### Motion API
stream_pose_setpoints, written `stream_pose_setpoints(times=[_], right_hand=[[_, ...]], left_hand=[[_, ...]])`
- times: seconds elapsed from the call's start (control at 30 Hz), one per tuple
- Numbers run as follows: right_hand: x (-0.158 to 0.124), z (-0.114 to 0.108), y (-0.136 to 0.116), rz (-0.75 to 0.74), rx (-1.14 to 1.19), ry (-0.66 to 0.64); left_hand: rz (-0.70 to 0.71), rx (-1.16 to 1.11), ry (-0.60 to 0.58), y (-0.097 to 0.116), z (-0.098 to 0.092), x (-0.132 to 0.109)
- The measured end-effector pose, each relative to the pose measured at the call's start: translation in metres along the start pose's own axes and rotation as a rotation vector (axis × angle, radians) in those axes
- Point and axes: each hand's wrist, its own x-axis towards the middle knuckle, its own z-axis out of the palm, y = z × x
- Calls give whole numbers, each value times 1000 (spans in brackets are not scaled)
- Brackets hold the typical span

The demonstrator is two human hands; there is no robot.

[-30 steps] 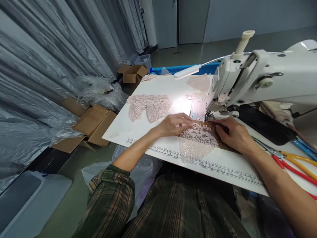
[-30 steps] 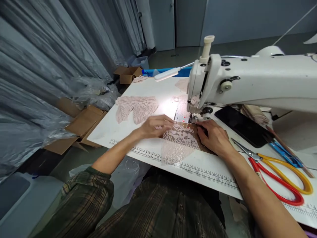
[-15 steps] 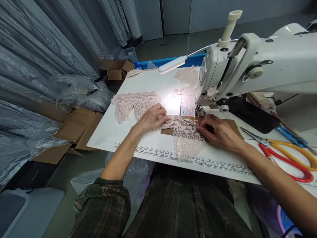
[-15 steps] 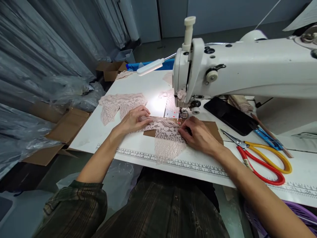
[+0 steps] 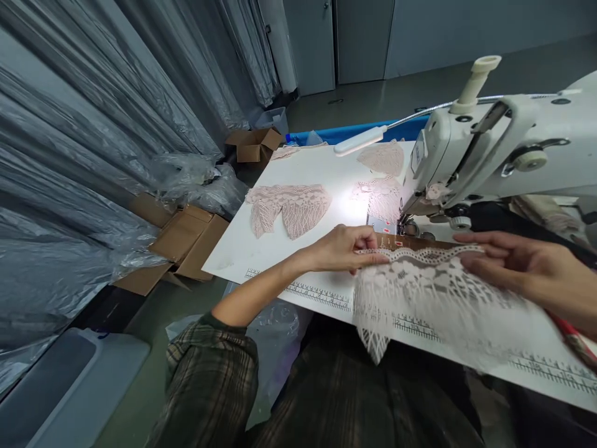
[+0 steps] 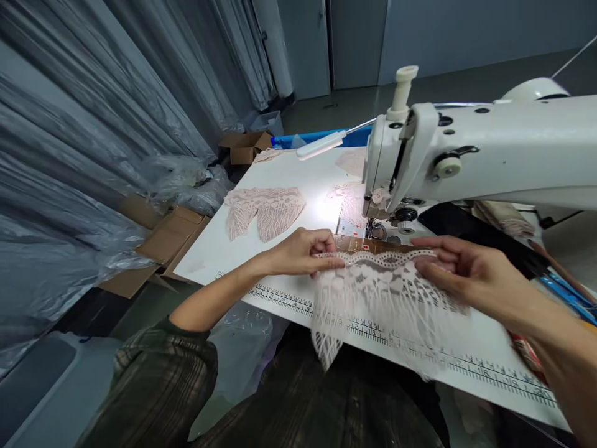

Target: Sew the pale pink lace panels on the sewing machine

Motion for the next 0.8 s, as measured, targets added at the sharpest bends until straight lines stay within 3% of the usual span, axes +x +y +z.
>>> stream_pose_setpoints(times=[0.2, 0.3, 0.37, 0.47, 0.53, 0.67, 0.8], right_hand=[[31, 14, 8, 16, -325, 108], [27, 15, 5, 0, -315, 88], [22, 15, 4, -9, -296, 78], [15, 15, 6, -32, -322, 110], [11, 16, 7, -48, -307, 155], [6, 30, -2, 4, 17, 108], [6, 64, -31, 39, 403, 71]], left_hand=[[56, 731, 238, -50, -4, 23], [203, 854, 444, -65, -6, 24], [355, 865, 497, -71, -7, 26], [610, 785, 331, -73, -2, 28], [688, 752, 189, -70, 3, 28], [563, 742, 40, -59, 9, 24], [392, 387, 89, -51, 7, 18]])
